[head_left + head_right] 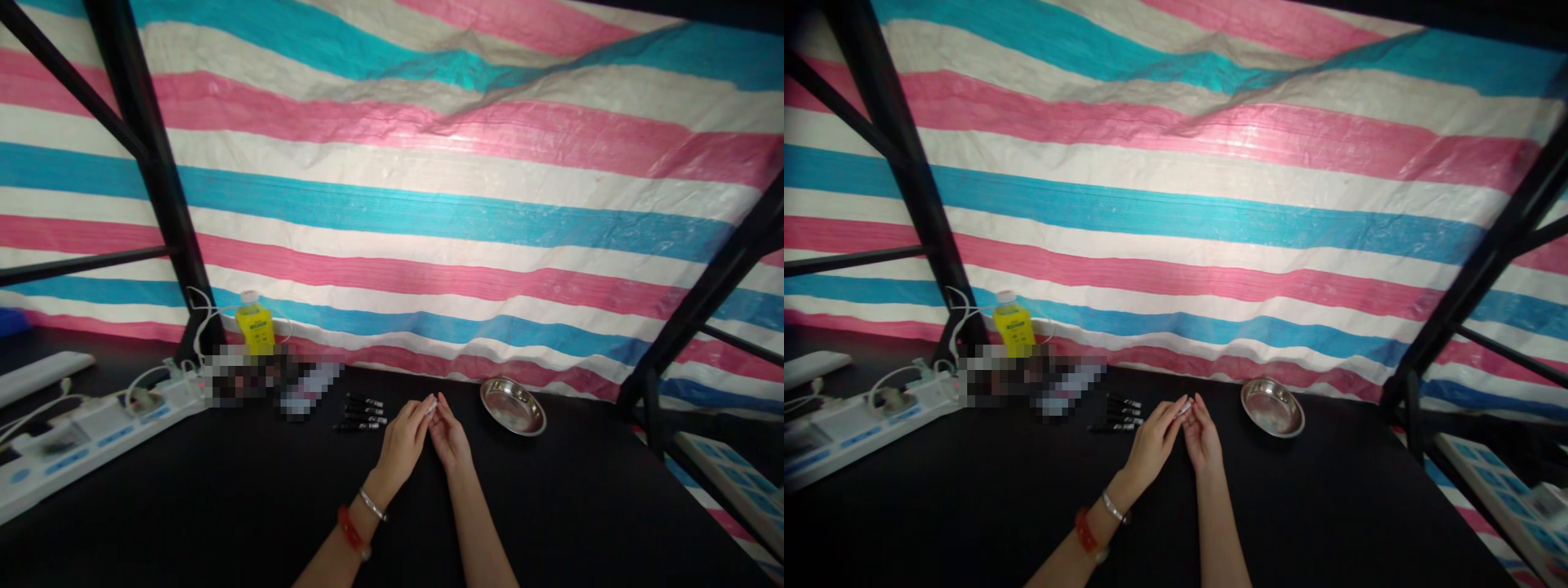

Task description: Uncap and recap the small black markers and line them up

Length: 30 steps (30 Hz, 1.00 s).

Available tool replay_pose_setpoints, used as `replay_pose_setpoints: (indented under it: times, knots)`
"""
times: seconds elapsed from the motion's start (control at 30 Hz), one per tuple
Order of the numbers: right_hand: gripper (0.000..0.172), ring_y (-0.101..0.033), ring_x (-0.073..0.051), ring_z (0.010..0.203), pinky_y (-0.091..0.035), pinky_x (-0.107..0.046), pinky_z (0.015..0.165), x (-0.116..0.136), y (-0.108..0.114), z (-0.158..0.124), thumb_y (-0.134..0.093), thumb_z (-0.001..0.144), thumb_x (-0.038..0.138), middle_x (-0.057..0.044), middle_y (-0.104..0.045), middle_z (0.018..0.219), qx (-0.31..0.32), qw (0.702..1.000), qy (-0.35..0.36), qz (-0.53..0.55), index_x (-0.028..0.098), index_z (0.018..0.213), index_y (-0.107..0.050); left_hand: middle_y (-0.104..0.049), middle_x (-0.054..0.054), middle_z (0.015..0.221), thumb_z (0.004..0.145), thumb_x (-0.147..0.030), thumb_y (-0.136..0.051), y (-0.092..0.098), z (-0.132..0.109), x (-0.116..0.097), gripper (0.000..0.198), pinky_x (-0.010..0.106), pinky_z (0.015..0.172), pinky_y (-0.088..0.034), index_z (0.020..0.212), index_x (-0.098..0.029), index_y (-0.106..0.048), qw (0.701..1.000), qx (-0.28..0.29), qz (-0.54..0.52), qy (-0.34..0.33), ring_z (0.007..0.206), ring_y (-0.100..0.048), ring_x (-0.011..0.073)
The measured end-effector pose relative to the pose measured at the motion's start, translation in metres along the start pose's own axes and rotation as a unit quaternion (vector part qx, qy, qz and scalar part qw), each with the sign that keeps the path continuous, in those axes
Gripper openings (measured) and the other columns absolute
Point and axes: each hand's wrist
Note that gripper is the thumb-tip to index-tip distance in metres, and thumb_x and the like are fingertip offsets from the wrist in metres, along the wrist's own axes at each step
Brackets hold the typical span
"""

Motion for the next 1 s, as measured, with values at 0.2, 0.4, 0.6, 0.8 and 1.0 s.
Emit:
replay_pose_setpoints:
  times: [0.2,0.4,0.6,0.8,1.0]
  knots:
    - [0.019,-0.066,-0.009,0.069,-0.053,-0.017,0.066,-0.001,-0.001,0.001,-0.064,0.066,0.006,-0.001,-0.070,0.075,-0.018,1.000,0.004,-0.025,0.017,0.082,-0.065,-0.059,0.004,0.092,0.088,-0.019,-0.043,0.008,-0.002,-0.003,0.032,0.026,0.074,-0.051,0.118,-0.025,-0.054,0.999,-0.005,0.040,-0.013,0.086,-0.059,0.0141]
    - [0.019,-0.065,-0.009,0.068,-0.053,-0.017,0.063,0.000,0.001,0.002,-0.064,0.065,0.006,-0.001,-0.069,0.073,-0.047,0.998,0.021,-0.042,0.018,0.080,-0.065,-0.058,0.004,0.088,0.087,-0.017,-0.044,0.003,-0.007,-0.001,0.029,0.024,0.071,-0.051,0.111,-0.023,-0.058,0.999,-0.009,0.044,-0.022,0.080,-0.058,0.0127]
    - [0.020,-0.064,-0.010,0.064,-0.053,-0.019,0.061,-0.004,0.004,0.005,-0.069,0.061,0.008,-0.001,-0.068,0.071,-0.067,0.992,0.056,-0.087,0.016,0.079,-0.065,-0.058,0.003,0.088,0.088,-0.018,-0.041,0.002,-0.006,-0.005,0.028,0.023,0.070,-0.051,0.111,-0.022,-0.058,0.999,-0.004,0.049,-0.019,0.079,-0.059,0.0123]
    - [0.020,-0.064,-0.010,0.062,-0.053,-0.019,0.058,-0.002,0.005,0.006,-0.069,0.061,0.008,0.000,-0.068,0.071,-0.058,0.992,0.066,-0.090,0.018,0.078,-0.065,-0.058,0.003,0.088,0.088,-0.019,-0.040,-0.001,-0.008,-0.004,0.030,0.022,0.069,-0.051,0.112,-0.024,-0.057,0.999,0.001,0.053,-0.002,0.078,-0.060,0.0120]
    - [0.022,-0.064,-0.011,0.065,-0.052,-0.021,0.062,-0.005,-0.002,0.000,-0.073,0.059,0.011,-0.002,-0.069,0.074,-0.045,0.990,0.068,-0.114,0.016,0.080,-0.068,-0.058,0.003,0.092,0.088,-0.018,-0.040,-0.005,-0.010,-0.003,0.031,0.022,0.070,-0.052,0.113,-0.025,-0.056,0.999,0.005,0.040,0.008,0.078,-0.060,0.0117]
Point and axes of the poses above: each hand's wrist, its own z-axis towards the middle knuckle, its own y-axis out of the back of the hand, x = y × z
